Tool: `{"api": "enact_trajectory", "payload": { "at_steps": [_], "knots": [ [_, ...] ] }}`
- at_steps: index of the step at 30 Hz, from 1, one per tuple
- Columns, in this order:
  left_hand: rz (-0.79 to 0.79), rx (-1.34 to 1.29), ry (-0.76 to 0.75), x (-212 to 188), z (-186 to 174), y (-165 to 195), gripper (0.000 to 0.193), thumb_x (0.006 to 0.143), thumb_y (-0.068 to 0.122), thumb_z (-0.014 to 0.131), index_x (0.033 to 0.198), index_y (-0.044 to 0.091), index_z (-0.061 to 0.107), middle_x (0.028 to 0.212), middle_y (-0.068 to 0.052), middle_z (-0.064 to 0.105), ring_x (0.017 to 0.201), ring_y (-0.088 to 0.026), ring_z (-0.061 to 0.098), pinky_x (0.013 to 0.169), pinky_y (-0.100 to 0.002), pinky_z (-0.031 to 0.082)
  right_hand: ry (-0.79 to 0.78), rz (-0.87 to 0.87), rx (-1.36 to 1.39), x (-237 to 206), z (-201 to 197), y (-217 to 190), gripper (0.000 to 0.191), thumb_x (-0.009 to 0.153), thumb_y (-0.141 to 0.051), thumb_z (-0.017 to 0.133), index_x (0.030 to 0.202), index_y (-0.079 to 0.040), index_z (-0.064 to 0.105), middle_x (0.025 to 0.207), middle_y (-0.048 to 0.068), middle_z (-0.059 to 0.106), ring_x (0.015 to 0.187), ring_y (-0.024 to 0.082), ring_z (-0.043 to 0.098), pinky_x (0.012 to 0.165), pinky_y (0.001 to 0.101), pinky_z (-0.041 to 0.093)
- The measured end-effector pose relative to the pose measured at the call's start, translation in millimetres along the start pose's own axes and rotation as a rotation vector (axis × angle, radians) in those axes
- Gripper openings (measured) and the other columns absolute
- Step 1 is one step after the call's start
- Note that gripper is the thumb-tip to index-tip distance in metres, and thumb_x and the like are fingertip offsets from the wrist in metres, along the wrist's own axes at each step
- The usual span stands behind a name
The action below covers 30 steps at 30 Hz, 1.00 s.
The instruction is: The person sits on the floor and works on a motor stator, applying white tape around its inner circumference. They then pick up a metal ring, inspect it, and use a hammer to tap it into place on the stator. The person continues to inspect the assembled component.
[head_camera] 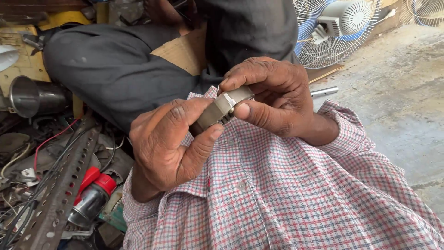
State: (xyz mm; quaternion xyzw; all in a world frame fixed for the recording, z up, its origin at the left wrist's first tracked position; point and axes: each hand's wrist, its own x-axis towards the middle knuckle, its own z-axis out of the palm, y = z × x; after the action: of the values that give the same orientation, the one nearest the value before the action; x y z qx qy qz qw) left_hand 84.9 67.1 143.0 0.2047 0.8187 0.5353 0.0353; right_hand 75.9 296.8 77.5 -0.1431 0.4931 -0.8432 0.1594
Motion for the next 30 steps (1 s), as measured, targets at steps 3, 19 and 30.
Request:
{"api": "enact_trajectory", "payload": {
  "at_steps": [3, 19, 30],
  "knots": [
    [0.068, 0.052, 0.012, 0.7, 0.9, 1.4, 0.029, 0.104, 0.020, 0.072, 0.115, -0.006, 0.063, 0.100, -0.017, 0.074, 0.090, -0.025, 0.078, 0.072, -0.032, 0.064, -0.007, 0.032, 0.080, -1.0, -1.4, 0.4, 0.027, 0.104, -0.011, 0.077, 0.129, -0.002, 0.071, 0.115, 0.012, 0.074, 0.101, 0.013, 0.075, 0.085, 0.0233, 0.064],
    [-0.195, -0.229, 0.019, -7.9, -1.9, -3.6, 0.023, 0.109, 0.019, 0.068, 0.119, -0.001, 0.067, 0.093, -0.011, 0.074, 0.079, -0.012, 0.075, 0.066, -0.022, 0.060, -0.025, 0.199, 0.192, -0.4, 2.8, 0.6, 0.030, 0.105, -0.009, 0.079, 0.131, 0.001, 0.068, 0.119, 0.012, 0.072, 0.107, 0.014, 0.073, 0.097, 0.0257, 0.061],
    [-0.285, -0.510, 0.003, -13.6, -4.6, -10.8, 0.023, 0.110, 0.019, 0.068, 0.118, -0.003, 0.067, 0.097, -0.011, 0.076, 0.087, -0.011, 0.076, 0.074, -0.022, 0.064, -0.022, 0.205, 0.192, 0.7, 7.1, 0.6, 0.032, 0.105, -0.010, 0.079, 0.132, 0.002, 0.067, 0.119, 0.012, 0.074, 0.109, 0.015, 0.074, 0.099, 0.0293, 0.063]
  ]
}}
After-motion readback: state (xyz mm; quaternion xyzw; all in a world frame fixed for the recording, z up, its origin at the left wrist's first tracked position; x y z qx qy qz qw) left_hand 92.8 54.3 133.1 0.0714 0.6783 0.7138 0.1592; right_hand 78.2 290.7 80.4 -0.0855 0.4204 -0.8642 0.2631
